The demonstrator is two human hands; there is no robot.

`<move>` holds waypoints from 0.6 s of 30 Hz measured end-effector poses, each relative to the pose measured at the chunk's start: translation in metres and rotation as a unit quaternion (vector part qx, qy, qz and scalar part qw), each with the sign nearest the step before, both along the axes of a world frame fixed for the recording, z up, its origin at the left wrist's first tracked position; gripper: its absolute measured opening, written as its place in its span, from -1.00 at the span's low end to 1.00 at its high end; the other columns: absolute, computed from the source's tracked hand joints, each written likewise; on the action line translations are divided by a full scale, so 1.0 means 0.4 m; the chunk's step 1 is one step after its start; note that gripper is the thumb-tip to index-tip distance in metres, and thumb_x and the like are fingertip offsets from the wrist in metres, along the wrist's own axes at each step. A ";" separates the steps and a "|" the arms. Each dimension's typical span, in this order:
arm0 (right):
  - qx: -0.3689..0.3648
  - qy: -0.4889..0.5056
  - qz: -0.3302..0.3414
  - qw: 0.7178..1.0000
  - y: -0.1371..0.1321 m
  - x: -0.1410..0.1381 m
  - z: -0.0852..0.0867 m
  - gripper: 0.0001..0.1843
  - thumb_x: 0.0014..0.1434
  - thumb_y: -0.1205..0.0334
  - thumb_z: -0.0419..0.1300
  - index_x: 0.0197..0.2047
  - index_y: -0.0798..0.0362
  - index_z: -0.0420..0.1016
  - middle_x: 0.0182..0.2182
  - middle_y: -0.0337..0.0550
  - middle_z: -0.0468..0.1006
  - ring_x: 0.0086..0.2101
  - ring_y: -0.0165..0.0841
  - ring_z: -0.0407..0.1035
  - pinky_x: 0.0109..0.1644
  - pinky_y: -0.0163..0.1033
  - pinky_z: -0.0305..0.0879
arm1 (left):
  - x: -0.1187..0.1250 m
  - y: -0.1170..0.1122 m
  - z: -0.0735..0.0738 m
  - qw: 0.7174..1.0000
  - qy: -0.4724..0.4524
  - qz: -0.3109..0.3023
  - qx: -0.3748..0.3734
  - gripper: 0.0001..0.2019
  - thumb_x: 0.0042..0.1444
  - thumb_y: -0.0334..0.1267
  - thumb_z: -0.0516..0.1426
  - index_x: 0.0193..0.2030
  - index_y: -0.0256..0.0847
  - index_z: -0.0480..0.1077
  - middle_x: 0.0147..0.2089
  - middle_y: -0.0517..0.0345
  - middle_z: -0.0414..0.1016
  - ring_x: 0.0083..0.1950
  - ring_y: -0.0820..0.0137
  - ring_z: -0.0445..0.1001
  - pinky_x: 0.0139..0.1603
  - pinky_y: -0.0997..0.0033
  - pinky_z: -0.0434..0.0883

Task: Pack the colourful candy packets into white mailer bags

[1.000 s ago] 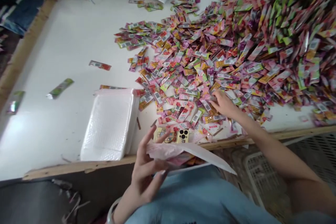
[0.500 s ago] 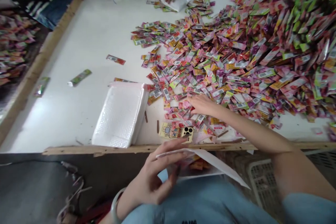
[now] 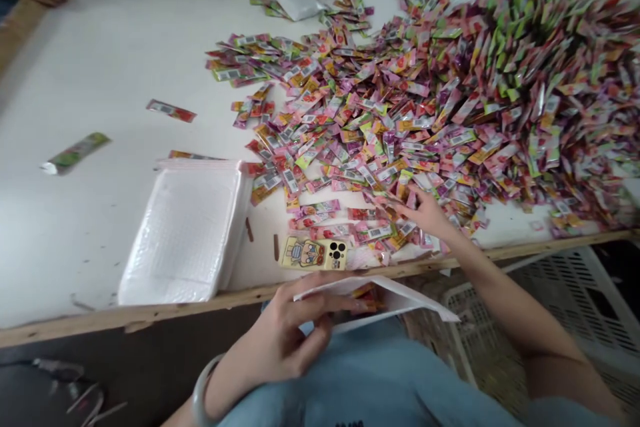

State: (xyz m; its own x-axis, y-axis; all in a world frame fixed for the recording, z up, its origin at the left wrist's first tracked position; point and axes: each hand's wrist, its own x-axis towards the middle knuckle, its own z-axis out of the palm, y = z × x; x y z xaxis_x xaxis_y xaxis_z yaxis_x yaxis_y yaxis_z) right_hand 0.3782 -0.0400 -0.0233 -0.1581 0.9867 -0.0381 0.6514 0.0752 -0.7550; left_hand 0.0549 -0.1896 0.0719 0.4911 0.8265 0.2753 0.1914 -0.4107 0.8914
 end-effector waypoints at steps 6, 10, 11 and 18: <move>-0.019 0.139 -0.071 0.988 0.019 -0.022 -0.001 -0.58 -0.18 -0.12 0.39 -0.47 -0.05 0.31 -0.54 -0.36 0.39 -0.45 -0.38 0.23 -0.28 -0.22 0.27 | 0.004 -0.024 -0.017 0.999 0.009 0.044 0.022 -0.28 0.19 -0.58 0.06 0.47 0.01 0.27 0.34 0.06 0.53 0.35 0.27 0.51 0.37 0.25 0.48; -0.033 0.158 -0.080 0.984 0.021 -0.027 -0.005 -0.49 -0.19 -0.16 0.41 -0.56 -0.06 0.19 -0.61 -0.39 0.27 -0.49 -0.42 0.13 -0.36 -0.25 0.16 | 0.006 -0.029 -0.021 0.997 0.027 0.063 0.029 -0.28 0.22 -0.57 0.06 0.48 0.03 0.26 0.36 0.07 0.51 0.37 0.27 0.50 0.41 0.20 0.46; -0.034 0.162 -0.085 0.982 0.020 -0.027 -0.005 -0.47 -0.19 -0.18 0.41 -0.57 -0.06 0.17 -0.61 -0.40 0.24 -0.50 -0.42 0.12 -0.37 -0.25 0.15 | 0.007 -0.028 -0.021 0.997 0.029 0.062 0.033 -0.28 0.22 -0.57 0.06 0.48 0.03 0.25 0.36 0.07 0.51 0.37 0.27 0.49 0.41 0.21 0.45; -0.023 0.168 -0.084 0.982 0.006 -0.043 0.026 -0.35 -0.19 -0.30 0.41 -0.61 -0.07 0.08 -0.65 -0.41 0.17 -0.55 -0.45 0.07 -0.43 -0.25 0.19 | 0.010 -0.025 -0.030 0.997 0.038 0.059 0.026 -0.30 0.20 -0.57 0.06 0.46 0.00 0.29 0.35 0.09 0.53 0.40 0.27 0.46 0.43 0.24 0.42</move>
